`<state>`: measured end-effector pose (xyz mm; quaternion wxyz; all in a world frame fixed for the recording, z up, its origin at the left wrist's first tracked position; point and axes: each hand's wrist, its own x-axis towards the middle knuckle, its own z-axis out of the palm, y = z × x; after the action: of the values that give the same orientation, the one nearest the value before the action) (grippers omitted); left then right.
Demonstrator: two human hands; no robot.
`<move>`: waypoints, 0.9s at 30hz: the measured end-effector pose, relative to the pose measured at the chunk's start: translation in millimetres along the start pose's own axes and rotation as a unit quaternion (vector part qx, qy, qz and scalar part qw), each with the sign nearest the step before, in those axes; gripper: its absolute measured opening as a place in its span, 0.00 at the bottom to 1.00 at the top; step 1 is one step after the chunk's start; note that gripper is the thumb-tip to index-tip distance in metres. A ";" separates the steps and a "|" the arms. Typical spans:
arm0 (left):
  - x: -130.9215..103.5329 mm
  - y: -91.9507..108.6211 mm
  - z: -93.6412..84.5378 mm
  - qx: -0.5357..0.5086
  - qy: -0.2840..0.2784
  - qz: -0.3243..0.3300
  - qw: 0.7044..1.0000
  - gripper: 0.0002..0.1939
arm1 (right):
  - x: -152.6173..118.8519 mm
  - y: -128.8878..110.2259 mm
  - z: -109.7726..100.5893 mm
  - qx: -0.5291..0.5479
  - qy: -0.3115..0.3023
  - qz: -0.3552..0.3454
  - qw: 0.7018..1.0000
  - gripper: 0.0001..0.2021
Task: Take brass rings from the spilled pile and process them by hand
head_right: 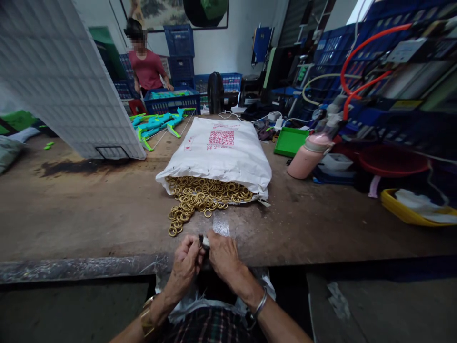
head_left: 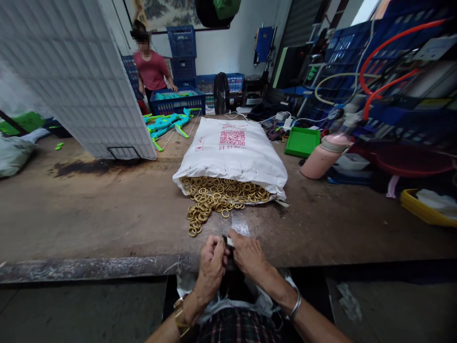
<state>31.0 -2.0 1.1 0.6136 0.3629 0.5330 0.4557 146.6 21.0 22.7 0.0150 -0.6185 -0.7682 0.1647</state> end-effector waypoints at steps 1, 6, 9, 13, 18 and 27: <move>-1.8 -0.1 -0.8 0.001 -0.001 0.009 1.000 0.22 | 0.9 0.6 0.1 -0.005 -0.002 0.005 1.000 0.13; -12.9 6.1 -6.6 -0.044 -0.031 -0.030 0.998 0.21 | 8.0 7.9 2.5 -0.007 0.011 0.006 1.000 0.13; -15.6 12.5 -12.8 -0.150 -0.057 -0.073 0.984 0.20 | 16.4 12.5 1.2 0.003 0.056 0.025 0.998 0.11; -14.6 18.1 -26.6 -0.238 -0.054 -0.115 0.963 0.20 | 31.2 18.1 -2.4 0.028 0.129 0.062 0.989 0.10; -12.2 21.9 -39.6 -0.279 -0.043 -0.131 0.950 0.15 | 46.0 27.8 1.1 0.027 0.160 0.084 0.983 0.10; -9.5 24.7 -38.5 -0.297 -0.059 -0.136 0.943 0.12 | 56.4 26.5 -1.3 0.027 0.162 0.064 0.984 0.09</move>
<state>-11.4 -4.6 20.7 0.7798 0.1148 0.3808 0.4834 158.8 80.0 6.5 0.1451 -0.6845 -0.7095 0.0840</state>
